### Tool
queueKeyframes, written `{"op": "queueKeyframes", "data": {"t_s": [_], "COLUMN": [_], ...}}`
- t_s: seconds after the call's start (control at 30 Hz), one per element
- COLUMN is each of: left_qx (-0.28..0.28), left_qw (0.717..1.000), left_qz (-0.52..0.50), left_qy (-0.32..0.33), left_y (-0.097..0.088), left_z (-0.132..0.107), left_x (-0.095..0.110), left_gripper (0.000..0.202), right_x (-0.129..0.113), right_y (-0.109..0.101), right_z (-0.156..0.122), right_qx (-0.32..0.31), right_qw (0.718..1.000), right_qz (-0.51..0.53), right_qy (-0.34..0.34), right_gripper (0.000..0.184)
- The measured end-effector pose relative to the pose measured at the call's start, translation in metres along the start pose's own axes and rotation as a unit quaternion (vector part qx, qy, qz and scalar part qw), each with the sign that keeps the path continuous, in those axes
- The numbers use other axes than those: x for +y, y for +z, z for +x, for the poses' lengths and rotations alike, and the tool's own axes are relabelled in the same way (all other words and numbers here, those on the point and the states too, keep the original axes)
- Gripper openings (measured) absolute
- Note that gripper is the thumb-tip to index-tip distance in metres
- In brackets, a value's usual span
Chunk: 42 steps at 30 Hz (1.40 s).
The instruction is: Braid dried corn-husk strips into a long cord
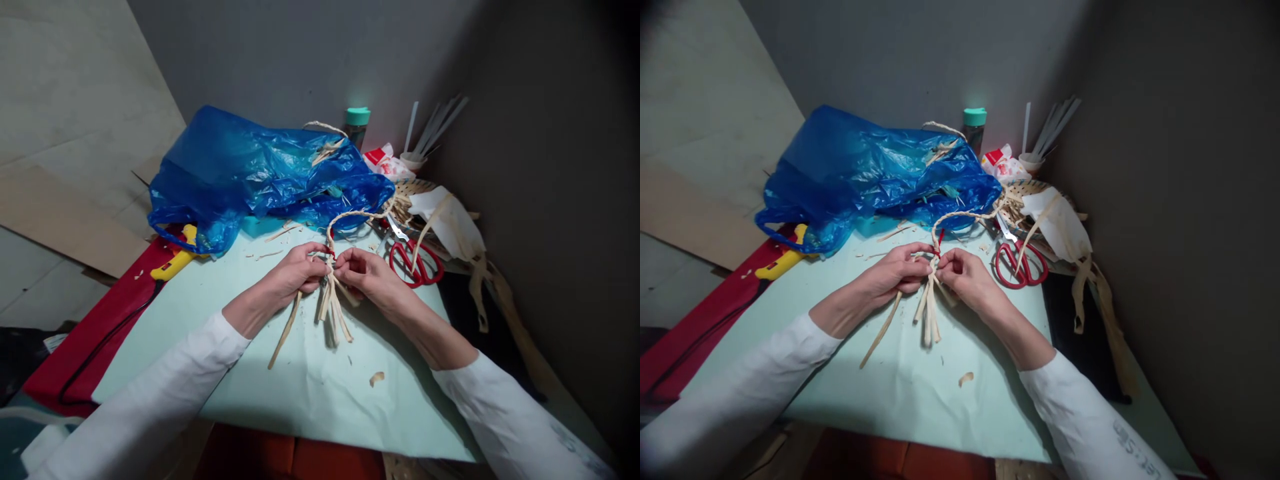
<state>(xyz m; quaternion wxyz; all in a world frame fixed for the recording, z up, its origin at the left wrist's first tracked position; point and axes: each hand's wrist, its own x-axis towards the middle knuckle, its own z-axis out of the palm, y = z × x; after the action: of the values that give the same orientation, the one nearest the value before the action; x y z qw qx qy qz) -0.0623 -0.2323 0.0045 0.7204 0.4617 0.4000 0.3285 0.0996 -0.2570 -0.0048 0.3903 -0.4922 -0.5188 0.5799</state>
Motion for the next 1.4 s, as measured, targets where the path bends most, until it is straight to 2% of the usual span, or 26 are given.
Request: {"op": "queueKeyframes", "data": {"t_s": [0.1, 0.3, 0.43, 0.57, 0.67, 0.83, 0.97, 1.1, 1.4], "left_qx": [-0.006, -0.009, -0.002, 0.004, -0.002, 0.008, 0.024, 0.027, 0.026], "left_qw": [1.0, 1.0, 0.999, 0.995, 0.995, 0.999, 0.999, 0.999, 0.993], "left_qz": [-0.006, 0.005, 0.039, 0.09, 0.098, 0.033, -0.002, 0.018, 0.115], "left_qy": [0.014, 0.028, 0.035, 0.036, 0.037, -0.017, -0.029, -0.025, 0.021], "left_y": [-0.002, -0.006, -0.005, 0.0, 0.002, 0.001, 0.0, 0.0, -0.004], "left_z": [0.002, 0.005, 0.005, 0.002, 0.001, 0.003, 0.004, 0.004, 0.005], "left_x": [-0.001, -0.004, -0.004, -0.002, -0.001, 0.0, 0.002, 0.0, -0.004], "left_gripper": [0.039, 0.044, 0.041, 0.035, 0.032, 0.033, 0.043, 0.044, 0.046], "right_x": [-0.003, 0.003, 0.008, 0.006, 0.003, 0.0, 0.0, 0.003, 0.0], "right_y": [-0.002, -0.004, -0.005, -0.001, 0.002, 0.0, -0.004, -0.006, -0.007], "right_z": [-0.002, 0.0, 0.003, 0.002, 0.0, -0.001, 0.001, 0.003, 0.003], "right_qx": [-0.006, -0.003, 0.002, 0.062, 0.072, 0.046, 0.008, -0.003, -0.038], "right_qw": [0.999, 0.997, 0.994, 0.964, 0.949, 0.956, 0.965, 0.978, 0.989], "right_qz": [-0.051, -0.072, -0.103, -0.245, -0.29, -0.277, -0.252, -0.199, -0.136], "right_qy": [0.001, -0.03, -0.04, -0.086, -0.105, -0.086, -0.079, -0.061, -0.047], "right_gripper": [0.017, 0.026, 0.017, 0.005, 0.007, 0.012, 0.013, 0.012, 0.01]}}
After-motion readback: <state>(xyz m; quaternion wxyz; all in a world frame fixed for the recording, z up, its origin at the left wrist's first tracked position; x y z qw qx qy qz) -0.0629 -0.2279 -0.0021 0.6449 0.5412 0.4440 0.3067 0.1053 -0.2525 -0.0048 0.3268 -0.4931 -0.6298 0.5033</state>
